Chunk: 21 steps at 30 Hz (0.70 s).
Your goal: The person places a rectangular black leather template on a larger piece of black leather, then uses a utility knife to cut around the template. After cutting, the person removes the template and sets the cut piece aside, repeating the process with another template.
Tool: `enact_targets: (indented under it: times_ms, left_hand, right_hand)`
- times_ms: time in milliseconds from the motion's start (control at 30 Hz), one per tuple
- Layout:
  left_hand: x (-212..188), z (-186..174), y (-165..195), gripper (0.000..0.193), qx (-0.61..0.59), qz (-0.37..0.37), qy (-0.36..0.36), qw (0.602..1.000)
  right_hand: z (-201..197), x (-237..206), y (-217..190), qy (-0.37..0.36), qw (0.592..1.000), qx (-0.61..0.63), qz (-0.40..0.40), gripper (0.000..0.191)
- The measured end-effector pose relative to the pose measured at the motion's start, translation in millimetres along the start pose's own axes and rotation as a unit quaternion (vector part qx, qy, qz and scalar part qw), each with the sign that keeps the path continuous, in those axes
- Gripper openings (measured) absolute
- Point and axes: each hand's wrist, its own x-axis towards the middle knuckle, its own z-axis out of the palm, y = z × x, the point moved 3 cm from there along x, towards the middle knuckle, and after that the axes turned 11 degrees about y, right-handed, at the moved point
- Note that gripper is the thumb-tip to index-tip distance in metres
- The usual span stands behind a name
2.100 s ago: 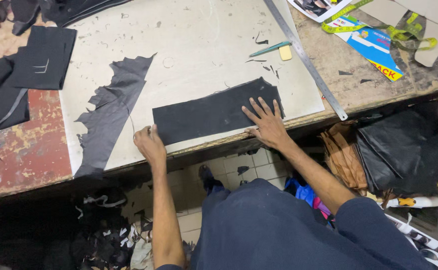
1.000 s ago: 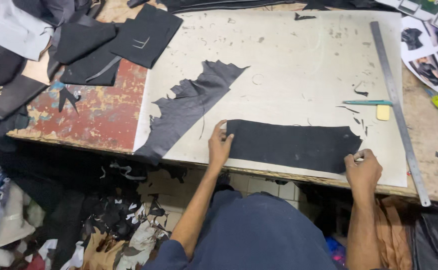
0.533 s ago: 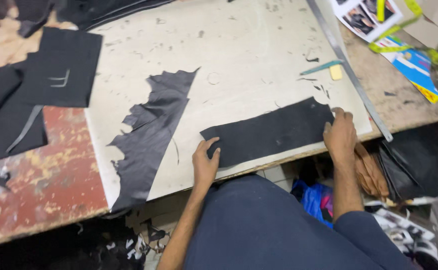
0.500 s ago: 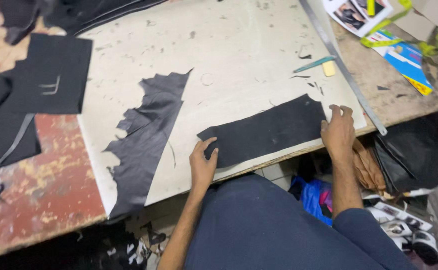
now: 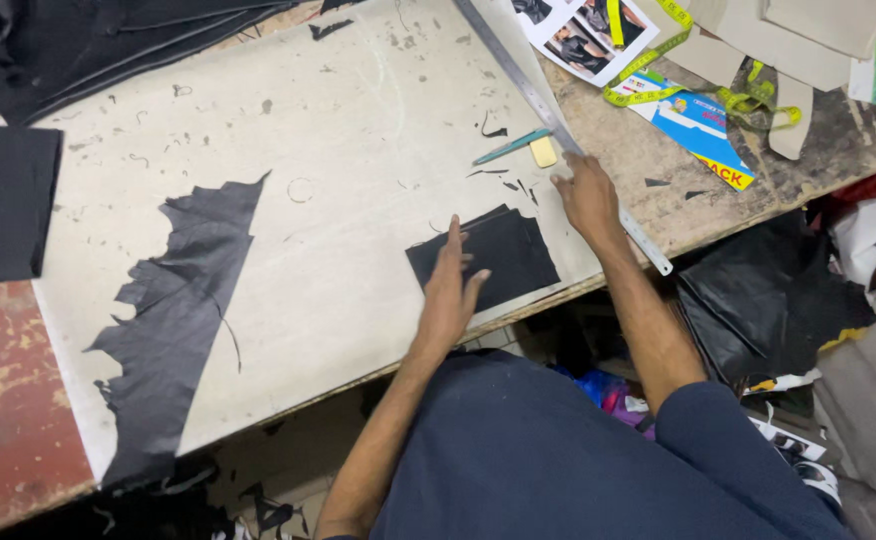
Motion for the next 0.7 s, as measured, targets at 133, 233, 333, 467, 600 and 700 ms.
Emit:
enact_targets:
  times_ms: [133,233,333,467,600,700]
  left_hand:
    - [-24,3,-39,0.053,0.274,0.077,0.063,0.956]
    - [-32,5,-57,0.064,0.28,0.08,0.091,0.952]
    - [-33,7,-62,0.076,0.248,0.078,0.117,0.958]
    - [-34,3,-65,0.093,0.191,0.053,0.135,0.971]
    - [-38,5,-75,0.115,0.176,0.002,0.117,0.978]
    - [-38,9,-80,0.127,0.197,-0.013,0.105,0.975]
  right_hand:
    - [27,17,2,0.02,0.997,-0.072,-0.029,0.043]
    - [38,32,2,0.078,0.995,-0.026,-0.048,0.039]
    - [44,46,21,-0.062,0.993,0.017,0.096,0.044]
    - [24,25,31,-0.045,0.996,0.079,0.02,0.031]
    - [11,-59,3,-0.194,0.969,0.145,-0.038,0.033]
    - [18,-104,-44,-0.27,0.914,0.194,-0.231,0.036]
